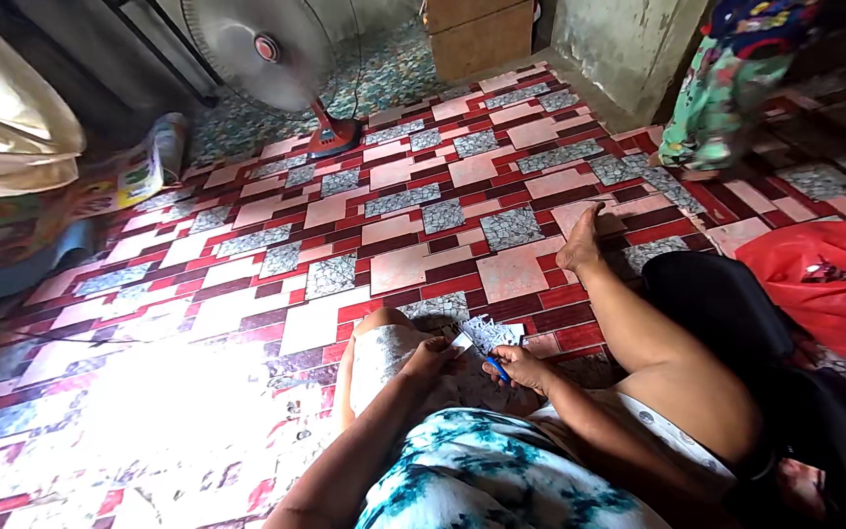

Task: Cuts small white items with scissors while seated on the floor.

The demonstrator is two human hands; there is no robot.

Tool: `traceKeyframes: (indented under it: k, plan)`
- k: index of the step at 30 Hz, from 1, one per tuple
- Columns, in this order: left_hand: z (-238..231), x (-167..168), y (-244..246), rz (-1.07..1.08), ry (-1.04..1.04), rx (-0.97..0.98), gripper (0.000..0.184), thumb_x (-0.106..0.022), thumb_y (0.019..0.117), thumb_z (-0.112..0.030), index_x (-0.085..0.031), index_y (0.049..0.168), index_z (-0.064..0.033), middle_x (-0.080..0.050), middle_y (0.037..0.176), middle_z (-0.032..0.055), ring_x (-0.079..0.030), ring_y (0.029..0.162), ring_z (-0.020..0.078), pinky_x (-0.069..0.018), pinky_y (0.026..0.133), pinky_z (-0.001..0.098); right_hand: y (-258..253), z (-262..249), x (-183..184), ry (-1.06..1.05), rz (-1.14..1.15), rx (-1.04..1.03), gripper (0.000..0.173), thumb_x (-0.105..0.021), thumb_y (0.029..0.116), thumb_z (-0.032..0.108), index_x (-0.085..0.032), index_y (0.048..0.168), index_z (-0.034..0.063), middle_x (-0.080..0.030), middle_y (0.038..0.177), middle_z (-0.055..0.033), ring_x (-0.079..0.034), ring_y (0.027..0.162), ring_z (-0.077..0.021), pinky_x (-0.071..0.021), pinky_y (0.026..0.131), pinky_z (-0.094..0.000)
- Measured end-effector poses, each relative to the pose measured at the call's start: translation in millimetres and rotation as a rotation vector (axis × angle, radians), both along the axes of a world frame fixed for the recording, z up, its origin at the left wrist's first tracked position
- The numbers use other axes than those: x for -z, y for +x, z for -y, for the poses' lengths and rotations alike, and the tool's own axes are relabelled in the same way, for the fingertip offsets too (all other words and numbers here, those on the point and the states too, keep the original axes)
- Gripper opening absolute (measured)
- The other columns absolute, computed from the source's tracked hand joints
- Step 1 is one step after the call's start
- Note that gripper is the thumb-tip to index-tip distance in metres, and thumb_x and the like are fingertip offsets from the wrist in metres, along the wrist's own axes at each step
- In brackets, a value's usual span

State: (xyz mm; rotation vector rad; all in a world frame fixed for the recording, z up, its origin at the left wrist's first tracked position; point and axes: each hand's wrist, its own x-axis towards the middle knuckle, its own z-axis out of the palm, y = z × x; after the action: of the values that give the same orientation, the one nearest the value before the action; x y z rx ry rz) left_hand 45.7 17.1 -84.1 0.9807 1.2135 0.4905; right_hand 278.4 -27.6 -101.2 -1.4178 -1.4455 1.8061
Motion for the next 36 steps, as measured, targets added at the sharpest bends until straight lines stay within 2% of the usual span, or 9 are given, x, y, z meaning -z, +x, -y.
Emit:
traceKeyframes:
  k: [3, 7, 11, 13, 19, 25, 30, 32, 36]
  plan:
    - [0, 0, 0, -0.001, 0.0, 0.0, 0.012, -0.057, 0.105, -0.008, -0.056, 0.113, 0.0007, -0.073, 0.091, 0.0103, -0.073, 0.076, 0.0171, -0.061, 0.069, 0.0302, -1, 1, -1, 0.019, -0.014, 0.038, 0.032, -0.068, 0.0998, 0.024, -0.061, 0.121, 0.0003, -0.067, 0.087, -0.003, -0.06, 0.067, -0.0058, -0.0475, 0.059, -0.0219]
    - [0, 1, -1, 0.016, -0.008, -0.003, 0.011, -0.057, 0.1051, -0.009, -0.056, 0.112, -0.0001, -0.073, 0.09, 0.0098, -0.073, 0.075, 0.0168, -0.061, 0.069, 0.0296, 4, 0, -4, 0.026, -0.076, 0.102, 0.029, -0.07, 0.0967, 0.011, -0.06, 0.12, -0.0038, -0.066, 0.088, -0.0038, -0.062, 0.067, -0.0055, -0.0534, 0.064, -0.0215]
    - [0, 0, 0, 0.027, -0.013, -0.021, 0.01, -0.057, 0.1053, -0.009, -0.056, 0.111, -0.0004, -0.073, 0.09, 0.0101, -0.073, 0.076, 0.0169, -0.0607, 0.069, 0.0295, 9, -1, -3, -0.038, -0.034, 0.063, 0.029, -0.066, 0.1014, 0.027, -0.062, 0.118, 0.0041, -0.067, 0.082, -0.0005, -0.06, 0.065, -0.006, -0.0473, 0.056, -0.021]
    - [0, 0, 0, 0.026, -0.018, -0.027, 0.01, -0.056, 0.1055, -0.008, -0.055, 0.111, -0.0002, -0.073, 0.09, 0.0104, -0.073, 0.076, 0.0173, -0.0607, 0.068, 0.0296, 8, -1, -3, -0.059, -0.007, 0.004, 0.032, -0.063, 0.1027, 0.033, -0.061, 0.119, 0.006, -0.067, 0.085, -0.0007, -0.061, 0.068, -0.0071, -0.0467, 0.058, -0.0225]
    - [0, 0, 0, 0.021, -0.031, -0.012, 0.01, -0.056, 0.1051, -0.007, -0.055, 0.112, -0.0003, -0.074, 0.091, 0.0106, -0.074, 0.076, 0.0173, -0.0613, 0.069, 0.0298, -2, 1, -2, -0.038, -0.033, 0.0, 0.034, -0.066, 0.1009, 0.029, -0.059, 0.122, 0.0036, -0.067, 0.091, -0.0027, -0.061, 0.072, -0.0065, -0.0477, 0.062, -0.0226]
    - [0, 0, 1, 0.014, -0.028, -0.003, 0.009, -0.055, 0.1055, -0.006, -0.055, 0.112, -0.0001, -0.074, 0.09, 0.0105, -0.074, 0.076, 0.0176, -0.0611, 0.068, 0.0295, -3, 2, -2, -0.02, -0.005, 0.018, 0.034, -0.067, 0.1005, 0.028, -0.06, 0.123, 0.0027, -0.067, 0.089, -0.0027, -0.059, 0.068, -0.0059, -0.0465, 0.059, -0.022]
    - [2, -1, 2, 0.002, -0.005, -0.014, 0.012, -0.057, 0.1048, -0.008, -0.056, 0.112, 0.0013, -0.073, 0.09, 0.0104, -0.073, 0.075, 0.017, -0.0608, 0.068, 0.0295, -2, 2, -2, 0.026, -0.067, 0.076, 0.03, -0.07, 0.0963, 0.01, -0.06, 0.12, -0.0049, -0.067, 0.089, -0.0048, -0.062, 0.068, -0.0057, -0.0537, 0.065, -0.0222]
    - [2, -1, 2, 0.008, -0.005, -0.02, 0.012, -0.057, 0.105, -0.008, -0.056, 0.112, 0.0012, -0.073, 0.09, 0.0106, -0.073, 0.075, 0.0171, -0.0609, 0.068, 0.0295, 2, 2, -5, -0.002, -0.067, 0.084, 0.029, -0.069, 0.0979, 0.013, -0.06, 0.12, -0.0026, -0.066, 0.086, -0.003, -0.061, 0.066, -0.0055, -0.0522, 0.062, -0.0213]
    - [2, -1, 1, 0.022, -0.013, -0.031, 0.011, -0.055, 0.1057, -0.008, -0.056, 0.112, 0.0007, -0.073, 0.088, 0.0103, -0.073, 0.074, 0.0171, -0.0606, 0.067, 0.0296, 4, 0, -4, -0.089, 0.0, 0.015, 0.033, -0.064, 0.1024, 0.034, -0.061, 0.12, 0.0061, -0.066, 0.083, -0.0007, -0.06, 0.066, -0.0071, -0.0459, 0.057, -0.0223]
